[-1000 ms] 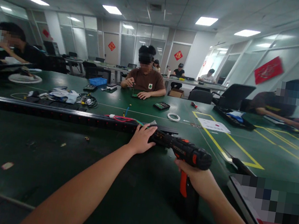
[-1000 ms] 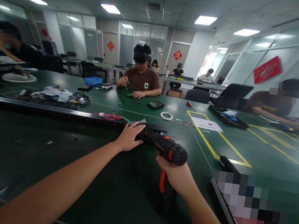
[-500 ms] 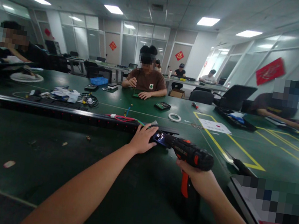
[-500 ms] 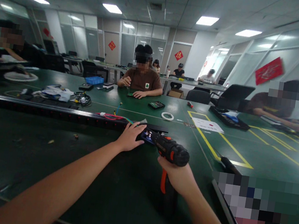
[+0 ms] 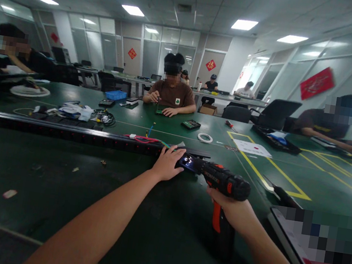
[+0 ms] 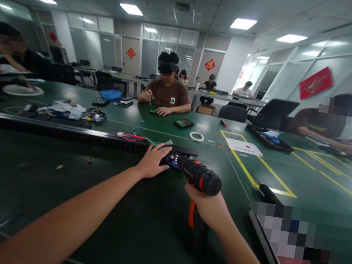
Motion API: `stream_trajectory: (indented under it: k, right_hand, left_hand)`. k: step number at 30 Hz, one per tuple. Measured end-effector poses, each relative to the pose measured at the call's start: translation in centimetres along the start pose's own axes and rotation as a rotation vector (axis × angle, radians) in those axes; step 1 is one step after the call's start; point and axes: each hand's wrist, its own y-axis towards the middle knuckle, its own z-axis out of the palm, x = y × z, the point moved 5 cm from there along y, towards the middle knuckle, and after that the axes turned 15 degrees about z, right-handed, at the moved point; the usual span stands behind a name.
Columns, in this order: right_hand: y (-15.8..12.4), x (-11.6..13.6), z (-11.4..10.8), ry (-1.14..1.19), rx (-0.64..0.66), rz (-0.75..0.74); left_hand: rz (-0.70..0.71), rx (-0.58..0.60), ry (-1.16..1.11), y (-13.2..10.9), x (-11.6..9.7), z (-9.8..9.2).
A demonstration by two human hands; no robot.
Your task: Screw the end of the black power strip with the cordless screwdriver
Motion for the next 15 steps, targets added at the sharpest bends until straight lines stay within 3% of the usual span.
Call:
stream_trajectory:
  k: [15]
  right_hand:
    - [0.39, -0.63, -0.04, -0.017, -0.005, -0.035]
  left_hand:
    - [0.000, -0.007, 0.008, -0.04, 0.20, 0.31]
